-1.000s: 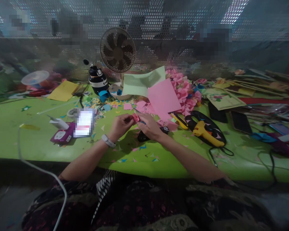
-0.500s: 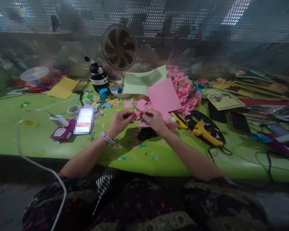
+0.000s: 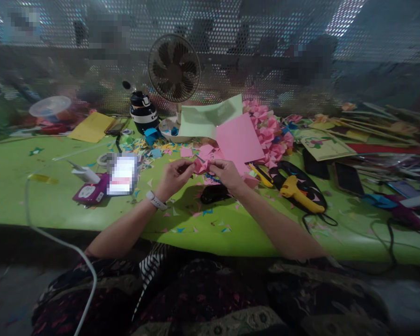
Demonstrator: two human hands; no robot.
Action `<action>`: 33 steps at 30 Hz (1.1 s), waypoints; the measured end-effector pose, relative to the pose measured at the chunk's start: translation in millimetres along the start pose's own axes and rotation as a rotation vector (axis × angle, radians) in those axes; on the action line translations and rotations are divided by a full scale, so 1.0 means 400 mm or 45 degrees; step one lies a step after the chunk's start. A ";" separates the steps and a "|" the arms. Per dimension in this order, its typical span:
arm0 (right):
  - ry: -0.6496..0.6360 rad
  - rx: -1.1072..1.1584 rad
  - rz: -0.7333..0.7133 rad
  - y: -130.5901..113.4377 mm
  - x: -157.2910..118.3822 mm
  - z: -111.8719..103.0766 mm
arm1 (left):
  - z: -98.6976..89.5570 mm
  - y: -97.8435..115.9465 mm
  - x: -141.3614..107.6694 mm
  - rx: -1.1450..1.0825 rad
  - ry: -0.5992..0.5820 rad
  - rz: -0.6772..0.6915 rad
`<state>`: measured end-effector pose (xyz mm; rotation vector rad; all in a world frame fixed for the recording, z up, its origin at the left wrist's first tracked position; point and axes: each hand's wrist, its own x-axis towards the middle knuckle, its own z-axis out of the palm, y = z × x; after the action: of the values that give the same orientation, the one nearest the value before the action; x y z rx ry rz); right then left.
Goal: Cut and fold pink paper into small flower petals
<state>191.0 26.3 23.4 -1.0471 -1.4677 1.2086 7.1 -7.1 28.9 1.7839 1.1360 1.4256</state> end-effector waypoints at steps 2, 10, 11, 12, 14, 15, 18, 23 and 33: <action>0.016 0.009 -0.013 0.004 0.001 0.001 | 0.002 0.004 -0.003 0.043 0.013 0.044; 0.084 -0.117 -0.399 0.007 -0.011 -0.006 | -0.002 -0.009 0.000 0.247 0.094 0.337; 0.082 -0.136 -0.430 0.007 -0.012 -0.006 | -0.003 -0.010 0.001 0.253 0.096 0.364; 0.080 -0.151 -0.447 0.007 -0.012 -0.006 | -0.004 -0.011 0.002 0.252 0.093 0.371; 0.099 -0.161 -0.439 0.009 -0.008 -0.004 | -0.005 -0.012 0.003 0.218 0.078 0.322; 0.115 -0.145 -0.408 0.010 -0.006 -0.003 | -0.007 -0.013 0.004 0.174 0.069 0.267; 0.161 -0.010 -0.247 0.013 0.005 -0.001 | -0.013 -0.019 0.010 -0.072 0.026 0.068; 0.158 0.098 -0.072 0.005 0.011 -0.001 | -0.018 -0.019 0.016 -0.293 -0.113 -0.132; 0.122 -0.030 0.001 0.001 0.000 -0.005 | -0.002 -0.050 0.018 -0.398 -0.134 -0.404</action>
<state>193.0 26.9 23.2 -1.1067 -1.4108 1.1284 1.6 8.5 15.7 1.3759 1.0235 1.2274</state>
